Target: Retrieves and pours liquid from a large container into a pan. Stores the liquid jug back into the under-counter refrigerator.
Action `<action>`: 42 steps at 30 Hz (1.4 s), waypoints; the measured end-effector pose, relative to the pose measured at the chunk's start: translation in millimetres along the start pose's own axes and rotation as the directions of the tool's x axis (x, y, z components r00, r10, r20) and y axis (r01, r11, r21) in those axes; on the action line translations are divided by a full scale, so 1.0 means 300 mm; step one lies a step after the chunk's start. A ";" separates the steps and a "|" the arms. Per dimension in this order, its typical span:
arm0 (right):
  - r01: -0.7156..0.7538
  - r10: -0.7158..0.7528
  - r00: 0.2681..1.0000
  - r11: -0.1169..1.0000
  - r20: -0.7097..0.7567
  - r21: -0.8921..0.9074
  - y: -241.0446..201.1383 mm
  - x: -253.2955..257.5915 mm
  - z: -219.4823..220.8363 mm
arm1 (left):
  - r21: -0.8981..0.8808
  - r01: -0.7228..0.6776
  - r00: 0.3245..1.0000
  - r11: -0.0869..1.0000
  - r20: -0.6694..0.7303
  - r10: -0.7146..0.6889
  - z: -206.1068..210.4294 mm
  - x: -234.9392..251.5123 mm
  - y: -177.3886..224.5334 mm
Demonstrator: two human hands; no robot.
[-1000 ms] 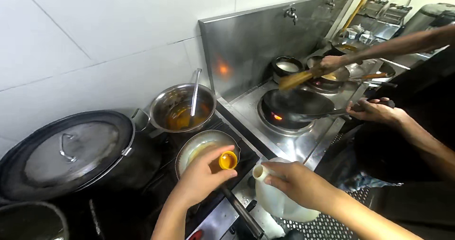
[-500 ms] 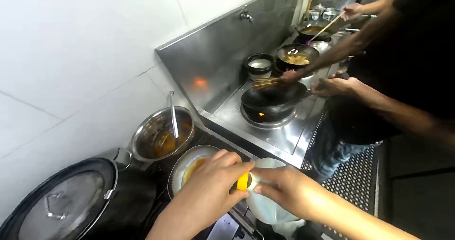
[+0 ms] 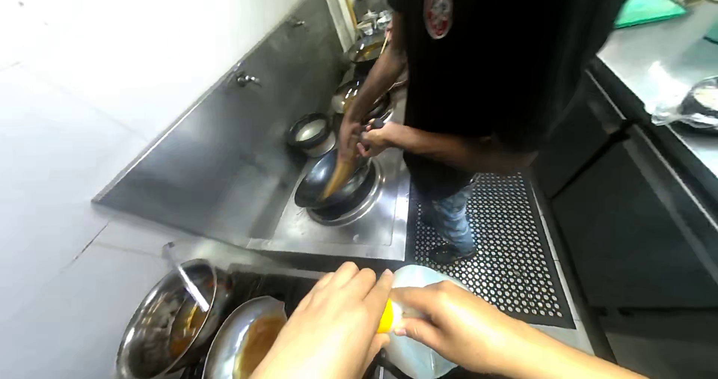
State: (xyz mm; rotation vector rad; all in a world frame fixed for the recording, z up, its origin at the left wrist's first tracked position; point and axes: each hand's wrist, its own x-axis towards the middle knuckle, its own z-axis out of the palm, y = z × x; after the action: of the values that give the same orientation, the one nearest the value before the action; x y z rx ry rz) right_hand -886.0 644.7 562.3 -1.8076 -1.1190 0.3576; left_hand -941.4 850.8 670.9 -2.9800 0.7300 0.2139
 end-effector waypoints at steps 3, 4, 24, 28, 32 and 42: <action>-0.098 0.098 0.994 0.995 -0.044 0.010 0.071 -0.150 -0.125 | -0.052 -0.019 0.992 0.998 0.127 0.026 0.005 0.185 0.118; -0.138 0.138 0.989 0.990 -0.057 0.008 0.095 -0.203 -0.166 | -0.098 -0.024 0.979 0.995 0.200 0.044 0.007 0.253 0.156; -0.611 0.631 0.487 0.740 -0.604 0.281 0.343 -0.983 -0.724 | -0.568 -0.352 0.933 0.744 -0.152 0.325 0.172 1.229 0.900; -0.620 0.680 0.417 0.698 -0.603 0.358 0.405 -1.008 -0.802 | -0.725 -0.467 0.851 0.507 -0.212 0.480 0.190 1.375 0.881; -0.609 0.671 0.422 0.708 -0.609 0.357 0.492 -0.968 -0.906 | -0.833 -0.374 0.907 0.408 -0.236 0.349 0.241 1.536 0.885; -0.654 0.679 0.561 0.714 -0.473 0.249 0.736 -0.709 -1.293 | -0.885 -0.278 0.948 0.373 -0.316 -0.043 0.250 1.862 0.659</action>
State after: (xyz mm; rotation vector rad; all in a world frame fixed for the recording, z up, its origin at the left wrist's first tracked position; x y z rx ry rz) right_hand -630.4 222.7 529.9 -2.0616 0.0228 0.2730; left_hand -551.9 428.9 506.6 -4.1324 1.1828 0.2610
